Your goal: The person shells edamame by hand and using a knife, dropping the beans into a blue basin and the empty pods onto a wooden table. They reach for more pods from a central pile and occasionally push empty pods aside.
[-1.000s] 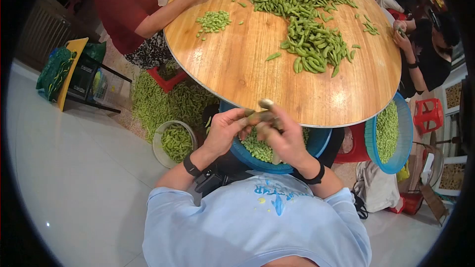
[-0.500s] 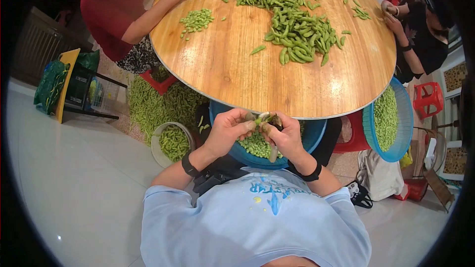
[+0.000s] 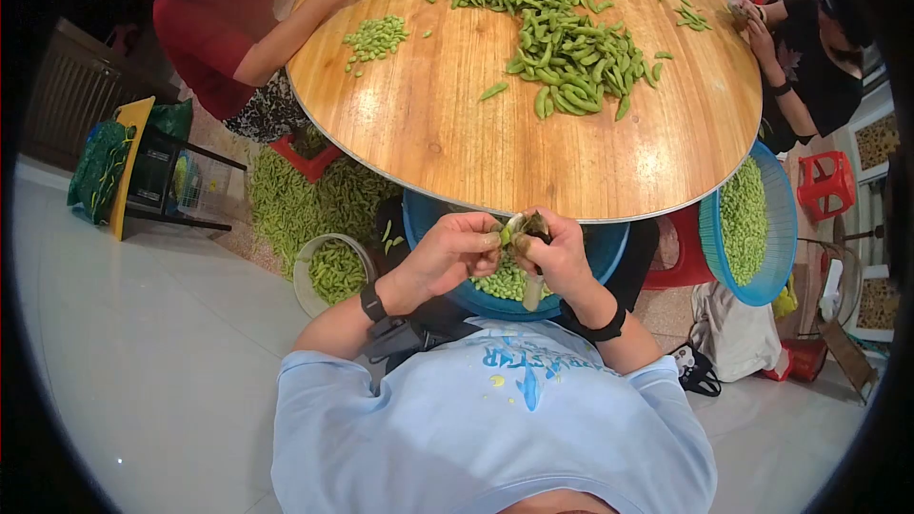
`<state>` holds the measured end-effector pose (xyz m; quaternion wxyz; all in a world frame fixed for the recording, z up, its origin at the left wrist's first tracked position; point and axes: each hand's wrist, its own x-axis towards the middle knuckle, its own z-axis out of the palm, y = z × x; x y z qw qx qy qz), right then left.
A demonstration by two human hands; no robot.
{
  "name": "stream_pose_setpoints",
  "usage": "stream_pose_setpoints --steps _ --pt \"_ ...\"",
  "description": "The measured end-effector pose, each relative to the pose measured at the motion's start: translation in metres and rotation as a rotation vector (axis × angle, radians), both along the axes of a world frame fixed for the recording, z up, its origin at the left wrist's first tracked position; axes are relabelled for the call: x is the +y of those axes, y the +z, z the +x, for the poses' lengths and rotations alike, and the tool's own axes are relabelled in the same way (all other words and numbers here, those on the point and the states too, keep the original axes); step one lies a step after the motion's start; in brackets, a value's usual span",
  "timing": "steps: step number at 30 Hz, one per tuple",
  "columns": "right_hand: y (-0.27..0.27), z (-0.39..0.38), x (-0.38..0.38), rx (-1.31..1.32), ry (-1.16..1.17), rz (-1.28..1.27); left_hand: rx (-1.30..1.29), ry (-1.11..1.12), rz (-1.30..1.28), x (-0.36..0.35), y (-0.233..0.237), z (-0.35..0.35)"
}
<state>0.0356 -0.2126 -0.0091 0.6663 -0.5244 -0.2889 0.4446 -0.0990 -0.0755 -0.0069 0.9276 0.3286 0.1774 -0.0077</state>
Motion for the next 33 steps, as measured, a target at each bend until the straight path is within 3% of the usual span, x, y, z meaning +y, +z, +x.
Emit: stream_pose_setpoints --steps 1,3,5,6,10,12,13,15,17,19,20,22,23,25,26,28,33 --pt "0.0 0.002 0.002 0.164 0.033 -0.037 0.055 0.029 0.139 -0.001 0.0 0.002" --pt "-0.003 -0.001 0.004 0.189 -0.025 -0.064 0.111 0.05 0.281 -0.004 0.007 0.006" --pt "-0.005 -0.005 0.002 0.221 -0.083 -0.105 -0.214 0.267 1.604 -0.013 0.023 0.007" --pt "-0.006 -0.007 0.001 0.211 -0.087 -0.099 -0.368 0.349 1.757 -0.01 0.018 0.011" --pt "0.0 -0.01 0.0 0.137 -0.093 -0.071 -0.342 0.373 1.804 -0.016 0.018 0.006" --pt "0.0 -0.011 -0.002 0.122 -0.1 -0.059 -0.026 0.21 0.919 -0.017 0.022 0.003" --pt "0.0 -0.011 -0.002 0.102 -0.102 -0.048 -0.028 0.208 0.92 -0.015 0.02 0.003" --pt "0.004 -0.011 -0.005 0.035 -0.108 -0.043 -0.021 0.217 0.587 -0.009 0.012 0.006" --pt "0.005 -0.009 -0.006 -0.028 -0.121 -0.038 -0.05 0.199 0.543 -0.009 0.009 0.008" --pt "0.005 -0.006 -0.007 -0.419 -0.179 -0.079 -0.008 0.179 0.479 -0.01 0.013 0.011" --pt "0.005 -0.008 -0.006 -0.42 -0.181 -0.078 -0.01 0.176 0.48 -0.011 0.012 0.012" --pt "0.004 -0.014 -0.001 -0.706 -0.402 0.037 0.023 0.217 0.732 -0.017 0.011 0.011" --pt "0.002 -0.012 -0.001 -0.705 -0.403 0.037 0.024 0.216 0.732 -0.019 0.012 0.011" --pt "0.001 -0.009 0.002 -1.001 -0.414 0.138 0.094 0.271 0.951 -0.023 0.023 0.012" --pt "0.001 -0.01 0.002 -1.001 -0.414 0.14 0.093 0.272 0.953 -0.023 0.024 0.012" --pt "0.001 -0.011 -0.001 -1.0 -0.361 0.15 0.043 0.249 1.415 -0.024 0.025 0.012" --pt "0.004 -0.007 -0.007 -0.978 -0.293 0.153 -0.067 0.225 1.531 -0.028 0.028 0.013"
